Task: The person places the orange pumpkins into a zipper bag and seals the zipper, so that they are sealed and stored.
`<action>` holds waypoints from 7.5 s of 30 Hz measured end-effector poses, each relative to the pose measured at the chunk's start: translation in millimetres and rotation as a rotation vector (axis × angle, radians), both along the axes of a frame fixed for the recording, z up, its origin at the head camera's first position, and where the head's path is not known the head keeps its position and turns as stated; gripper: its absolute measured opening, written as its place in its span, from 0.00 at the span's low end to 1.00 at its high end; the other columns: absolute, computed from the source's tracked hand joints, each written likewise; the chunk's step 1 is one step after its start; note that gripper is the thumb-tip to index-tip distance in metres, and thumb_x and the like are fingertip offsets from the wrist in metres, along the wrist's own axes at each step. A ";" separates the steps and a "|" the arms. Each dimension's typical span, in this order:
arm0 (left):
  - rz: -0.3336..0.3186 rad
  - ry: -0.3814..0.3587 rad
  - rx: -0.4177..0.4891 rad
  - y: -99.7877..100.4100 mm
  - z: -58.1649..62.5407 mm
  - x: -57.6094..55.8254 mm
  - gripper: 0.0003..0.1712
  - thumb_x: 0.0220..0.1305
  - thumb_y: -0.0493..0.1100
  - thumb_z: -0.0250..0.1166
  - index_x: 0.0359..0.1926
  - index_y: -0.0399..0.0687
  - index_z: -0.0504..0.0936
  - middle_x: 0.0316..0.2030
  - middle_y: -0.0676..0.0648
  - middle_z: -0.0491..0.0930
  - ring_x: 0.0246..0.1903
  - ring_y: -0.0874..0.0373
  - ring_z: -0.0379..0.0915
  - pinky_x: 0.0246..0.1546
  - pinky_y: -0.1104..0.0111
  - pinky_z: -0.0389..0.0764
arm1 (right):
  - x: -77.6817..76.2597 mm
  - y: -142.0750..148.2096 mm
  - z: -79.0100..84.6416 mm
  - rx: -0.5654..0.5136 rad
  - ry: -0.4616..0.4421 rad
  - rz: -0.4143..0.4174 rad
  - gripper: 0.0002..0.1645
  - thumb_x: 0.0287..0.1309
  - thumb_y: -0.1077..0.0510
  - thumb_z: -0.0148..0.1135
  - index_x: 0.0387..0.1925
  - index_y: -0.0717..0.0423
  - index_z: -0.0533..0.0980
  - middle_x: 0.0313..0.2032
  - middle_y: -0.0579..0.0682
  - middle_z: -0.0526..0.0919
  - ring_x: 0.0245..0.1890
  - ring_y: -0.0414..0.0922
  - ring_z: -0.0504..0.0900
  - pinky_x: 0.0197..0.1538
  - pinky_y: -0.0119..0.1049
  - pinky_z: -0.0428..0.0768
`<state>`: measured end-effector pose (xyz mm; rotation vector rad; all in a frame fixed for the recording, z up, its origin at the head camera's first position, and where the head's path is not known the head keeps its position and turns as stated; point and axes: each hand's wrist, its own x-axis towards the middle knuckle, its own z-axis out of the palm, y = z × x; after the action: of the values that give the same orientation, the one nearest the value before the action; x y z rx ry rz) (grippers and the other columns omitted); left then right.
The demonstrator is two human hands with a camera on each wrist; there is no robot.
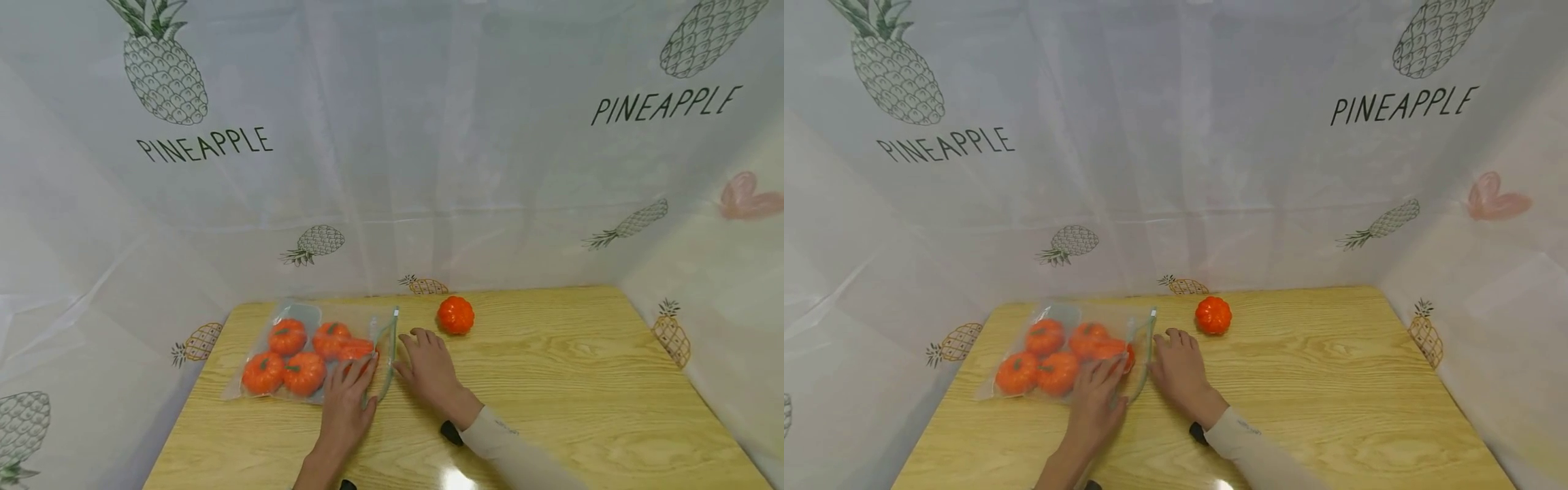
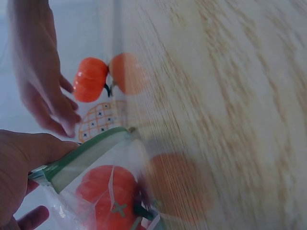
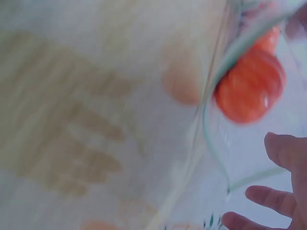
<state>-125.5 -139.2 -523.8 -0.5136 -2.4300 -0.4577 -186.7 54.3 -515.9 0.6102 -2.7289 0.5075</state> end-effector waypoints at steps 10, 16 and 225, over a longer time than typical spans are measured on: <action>-0.009 -0.011 0.017 -1.3 -3.4 -0.6 0.51 0.32 0.33 0.90 0.65 0.45 0.84 0.58 0.49 0.82 0.57 0.44 0.73 0.52 0.45 0.76 | -16.3 58.4 8.6 -0.079 0.053 -0.102 0.31 0.62 0.51 0.77 0.59 0.64 0.78 0.57 0.64 0.78 0.57 0.64 0.78 0.60 0.61 0.78; -0.011 -0.024 0.021 -1.5 -2.8 -0.1 0.50 0.34 0.34 0.89 0.65 0.45 0.84 0.59 0.48 0.82 0.57 0.43 0.73 0.54 0.45 0.76 | -27.5 86.4 5.1 -0.093 0.084 -0.161 0.34 0.58 0.53 0.81 0.59 0.67 0.77 0.57 0.69 0.77 0.55 0.68 0.78 0.58 0.64 0.79; -0.007 -0.067 -0.043 4.0 6.2 3.5 0.47 0.38 0.35 0.88 0.65 0.45 0.84 0.62 0.48 0.82 0.58 0.44 0.73 0.57 0.47 0.75 | -5.3 -22.3 -14.1 -0.202 -0.118 0.059 0.26 0.62 0.50 0.77 0.57 0.60 0.83 0.54 0.60 0.82 0.54 0.59 0.79 0.56 0.55 0.82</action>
<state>-122.0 -135.3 -517.5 -0.5328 -2.5078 -0.4329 -192.0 32.1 -530.0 0.6268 -2.7284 0.8462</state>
